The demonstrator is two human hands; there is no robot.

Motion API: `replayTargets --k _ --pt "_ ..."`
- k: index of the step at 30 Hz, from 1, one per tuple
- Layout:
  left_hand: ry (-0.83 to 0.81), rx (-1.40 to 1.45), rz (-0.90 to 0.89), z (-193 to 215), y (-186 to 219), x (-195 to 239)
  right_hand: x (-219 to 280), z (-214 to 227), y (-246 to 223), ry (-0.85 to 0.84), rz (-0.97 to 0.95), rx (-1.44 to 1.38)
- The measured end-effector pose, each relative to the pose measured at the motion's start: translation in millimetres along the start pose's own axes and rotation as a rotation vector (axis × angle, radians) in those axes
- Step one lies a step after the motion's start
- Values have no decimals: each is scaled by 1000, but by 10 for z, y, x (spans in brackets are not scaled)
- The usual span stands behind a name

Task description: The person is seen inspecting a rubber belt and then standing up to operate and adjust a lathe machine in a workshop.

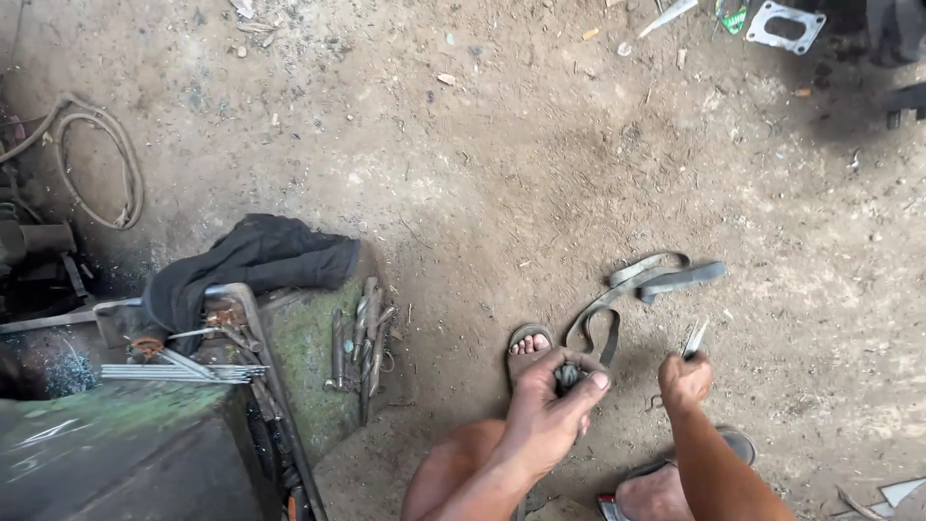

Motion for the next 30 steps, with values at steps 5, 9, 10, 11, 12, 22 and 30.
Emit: replayTargets --k 5,9,10,11,12,22,30 --pt "54 -12 2 -124 -39 -92 843 -1094 281 -231 767 1341" --pt "26 -16 -32 -234 -65 -181 1112 -1511 715 -322 617 1399" --pt "55 -76 -40 -221 -88 -219 1042 -1585 744 -332 596 1320" --pt "82 -136 -49 -211 -106 -239 987 -1651 755 -342 575 1240" --pt "71 -131 -48 -181 -122 -271 1126 -1600 791 -339 587 1235" --pt "-91 464 562 -344 -558 339 5076 233 269 -971 586 1661" --pt "-254 866 352 22 1176 1327 6742 1167 -642 -811 504 1604"
Point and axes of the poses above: each hand's wrist, its own x-axis away from the middle knuckle, its own z-axis out of the back of the hand, y = z × x, the point moved 8 cm from there along -x, towards the middle knuckle, and after that the axes turned 14 degrees about y, right-handed, at the moved point
